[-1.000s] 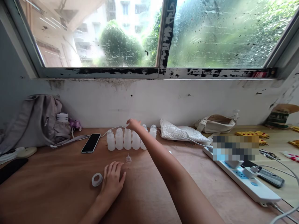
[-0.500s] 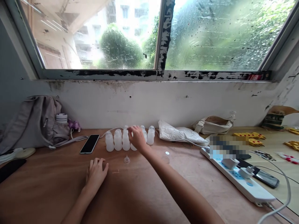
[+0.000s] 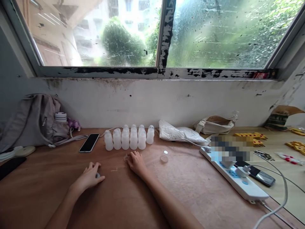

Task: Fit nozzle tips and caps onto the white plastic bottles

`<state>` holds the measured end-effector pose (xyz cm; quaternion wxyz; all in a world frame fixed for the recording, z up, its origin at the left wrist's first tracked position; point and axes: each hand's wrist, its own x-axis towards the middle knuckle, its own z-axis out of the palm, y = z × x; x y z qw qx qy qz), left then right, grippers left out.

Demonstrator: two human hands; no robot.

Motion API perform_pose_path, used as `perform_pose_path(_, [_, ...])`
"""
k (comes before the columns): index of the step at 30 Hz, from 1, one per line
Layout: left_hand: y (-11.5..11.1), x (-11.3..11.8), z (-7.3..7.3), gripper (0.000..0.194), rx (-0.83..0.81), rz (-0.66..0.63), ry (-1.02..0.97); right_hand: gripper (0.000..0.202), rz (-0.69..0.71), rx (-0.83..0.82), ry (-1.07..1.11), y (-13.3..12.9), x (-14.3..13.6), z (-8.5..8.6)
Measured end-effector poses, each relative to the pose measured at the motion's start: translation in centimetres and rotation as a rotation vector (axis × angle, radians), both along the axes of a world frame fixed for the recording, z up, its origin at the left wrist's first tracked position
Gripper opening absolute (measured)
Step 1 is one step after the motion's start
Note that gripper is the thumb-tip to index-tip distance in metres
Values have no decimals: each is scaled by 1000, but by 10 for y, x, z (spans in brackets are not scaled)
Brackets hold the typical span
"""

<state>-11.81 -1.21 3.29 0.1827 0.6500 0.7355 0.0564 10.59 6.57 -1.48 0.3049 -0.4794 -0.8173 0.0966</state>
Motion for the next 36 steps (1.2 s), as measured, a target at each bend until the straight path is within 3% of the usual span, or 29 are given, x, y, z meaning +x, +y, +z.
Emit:
perform_pose_path(3, [5,9,-8,28,165,-72,-153,11,-15,10,46,0,0,-1])
perform_pose_path(7, [22,36,-31,29,535,-95,-505,19,8,33,70,2,1,-7])
perform_pose_path(9, [29,47,-43,32,601,-128,-650,23,36,35,73,3,1,-9])
perform_pose_path(13, [32,56,-55,33,591,-200,-794,31,133,8,154,-2,-4,-10])
perform_pose_path(18, [44,61,-54,39,467,-185,-914,25,253,-295,601,-1,-8,-7])
perform_pose_path(21, [65,73,-53,41,378,-219,-1078,25,244,-389,760,7,-1,-5])
perform_pose_path(26, [91,94,-53,43,340,-280,-1154,30,199,-494,984,14,11,-3])
perform_pose_path(30, [92,97,-54,47,314,-287,-1207,31,203,-673,1213,15,12,-4])
perform_pose_path(34, [89,95,-55,53,318,-246,-1257,27,217,-727,1244,18,12,-5])
perform_pose_path(36, [89,95,-54,47,331,-216,-1273,25,221,-749,1268,19,13,-4])
